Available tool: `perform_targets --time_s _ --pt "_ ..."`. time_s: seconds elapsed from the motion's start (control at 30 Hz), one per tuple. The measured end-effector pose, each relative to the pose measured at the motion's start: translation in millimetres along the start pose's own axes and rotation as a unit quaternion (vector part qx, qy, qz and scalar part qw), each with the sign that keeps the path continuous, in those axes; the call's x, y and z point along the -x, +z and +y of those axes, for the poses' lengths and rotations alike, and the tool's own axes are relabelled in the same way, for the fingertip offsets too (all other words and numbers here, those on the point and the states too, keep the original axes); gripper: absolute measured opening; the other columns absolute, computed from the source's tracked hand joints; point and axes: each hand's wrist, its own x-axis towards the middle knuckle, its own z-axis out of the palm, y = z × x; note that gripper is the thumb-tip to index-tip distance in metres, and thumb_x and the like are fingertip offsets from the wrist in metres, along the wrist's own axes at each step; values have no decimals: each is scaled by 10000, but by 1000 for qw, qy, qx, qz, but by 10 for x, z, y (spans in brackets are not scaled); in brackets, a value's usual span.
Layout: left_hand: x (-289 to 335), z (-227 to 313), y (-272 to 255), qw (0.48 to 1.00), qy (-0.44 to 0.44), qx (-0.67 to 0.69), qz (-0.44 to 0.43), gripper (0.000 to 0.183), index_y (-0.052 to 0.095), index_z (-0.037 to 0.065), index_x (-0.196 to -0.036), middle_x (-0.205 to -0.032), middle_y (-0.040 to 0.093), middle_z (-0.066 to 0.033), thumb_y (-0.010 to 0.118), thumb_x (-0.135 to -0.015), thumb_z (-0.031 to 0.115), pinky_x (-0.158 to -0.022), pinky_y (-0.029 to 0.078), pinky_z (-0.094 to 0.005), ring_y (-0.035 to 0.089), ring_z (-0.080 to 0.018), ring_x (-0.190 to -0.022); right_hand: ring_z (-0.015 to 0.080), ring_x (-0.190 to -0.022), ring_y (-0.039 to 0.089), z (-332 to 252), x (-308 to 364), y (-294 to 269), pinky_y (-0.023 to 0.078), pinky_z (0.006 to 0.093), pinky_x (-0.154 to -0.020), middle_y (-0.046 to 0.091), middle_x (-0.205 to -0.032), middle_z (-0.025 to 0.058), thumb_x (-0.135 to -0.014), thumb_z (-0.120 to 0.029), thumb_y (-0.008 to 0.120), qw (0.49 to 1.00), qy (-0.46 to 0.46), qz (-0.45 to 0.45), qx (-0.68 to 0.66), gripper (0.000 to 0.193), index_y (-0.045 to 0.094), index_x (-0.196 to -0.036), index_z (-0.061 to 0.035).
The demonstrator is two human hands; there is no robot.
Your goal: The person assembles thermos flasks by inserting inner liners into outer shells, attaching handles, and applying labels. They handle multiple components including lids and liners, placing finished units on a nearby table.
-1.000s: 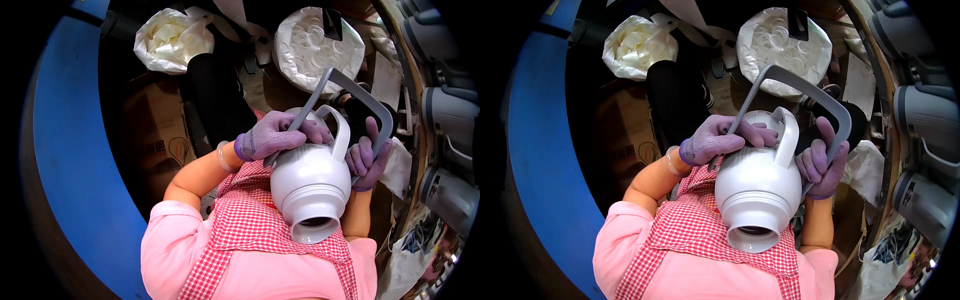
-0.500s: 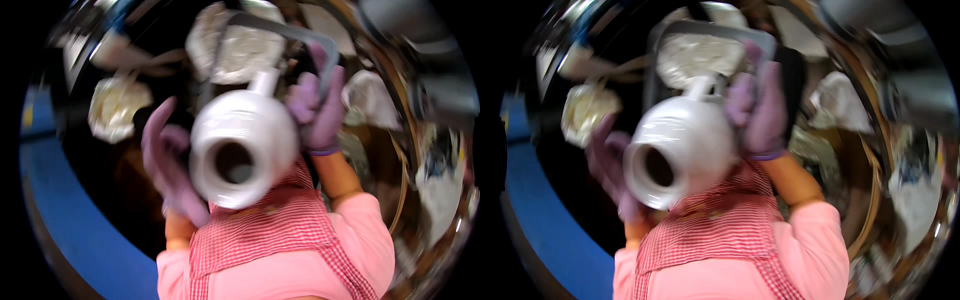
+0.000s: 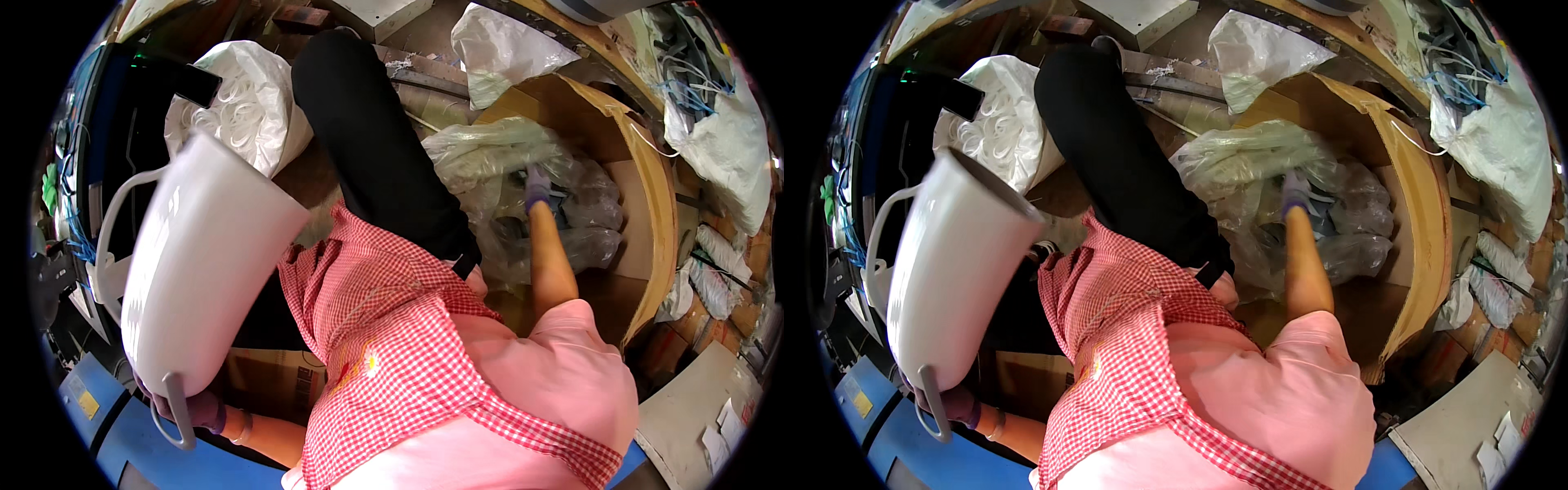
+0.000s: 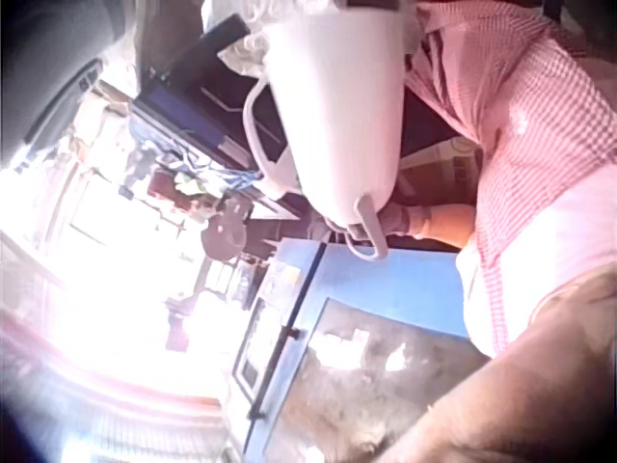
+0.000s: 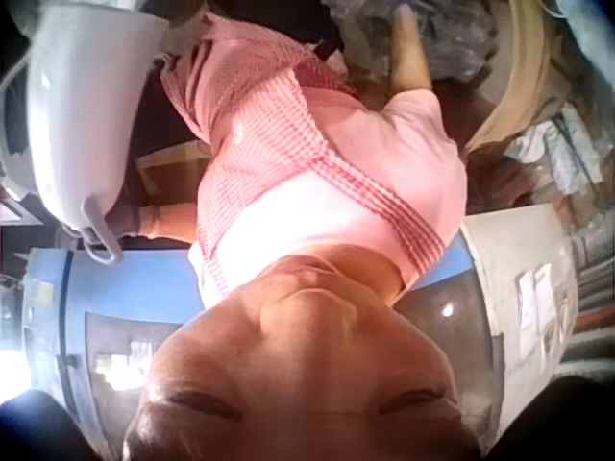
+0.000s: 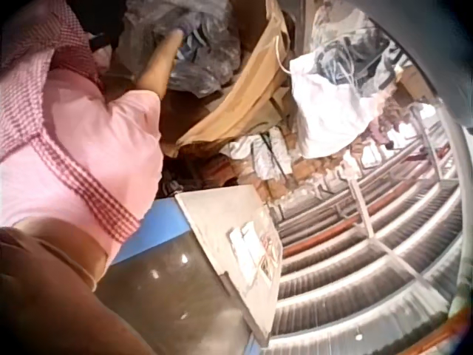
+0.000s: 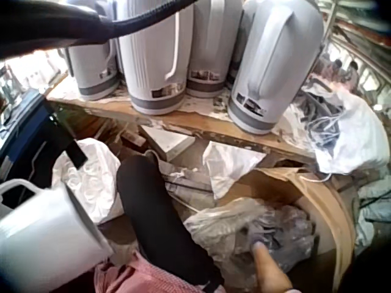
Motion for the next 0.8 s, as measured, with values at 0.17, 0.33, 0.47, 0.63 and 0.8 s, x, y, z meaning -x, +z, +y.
perform_targets --time_s 0.17,0.33,0.47,0.63,0.8 --pt "105 -51 317 990 -57 -95 92 469 505 -47 -1338 -1298 595 -175 611 -935 168 -972 505 -428 613 -294 -1151 370 -1113 629 1212 -832 266 484 410 -942 679 -1158 212 -835 -474 605 942 -114 -128 288 508 717 -1110 -61" --pt "-93 -63 431 992 -58 34 109 675 435 -12 -1398 -1319 573 -151 744 -839 208 -949 513 -410 597 -289 -1162 352 -1211 569 896 -878 629 446 410 -1017 614 -1296 210 -863 -462 682 986 -58 -148 49 553 634 -1257 -77" --pt "-142 -193 619 990 48 -97 90 614 414 4 -1417 -1343 547 -139 655 -915 263 -967 501 -412 574 -282 -1192 347 -1152 588 771 -833 411 462 399 -996 629 -1243 191 -865 -326 708 965 -77 -179 -173 484 606 -1276 -90" --pt "7 -508 723 970 -143 194 42 541 407 24 -1423 -1361 533 -119 404 -1034 401 -1021 453 -426 534 -286 -1243 281 -1047 612 979 -939 -478 498 353 -912 645 -1161 122 -778 -276 796 930 -271 -36 245 596 576 -1306 -105" --pt "117 -548 872 995 -69 60 27 504 451 31 -1400 -1320 573 -122 358 -1046 378 -993 466 -438 563 -275 -1208 192 -889 616 -1086 919 -1453 510 334 -854 643 -979 87 -724 -245 839 947 -139 -214 198 538 642 -1168 -14"
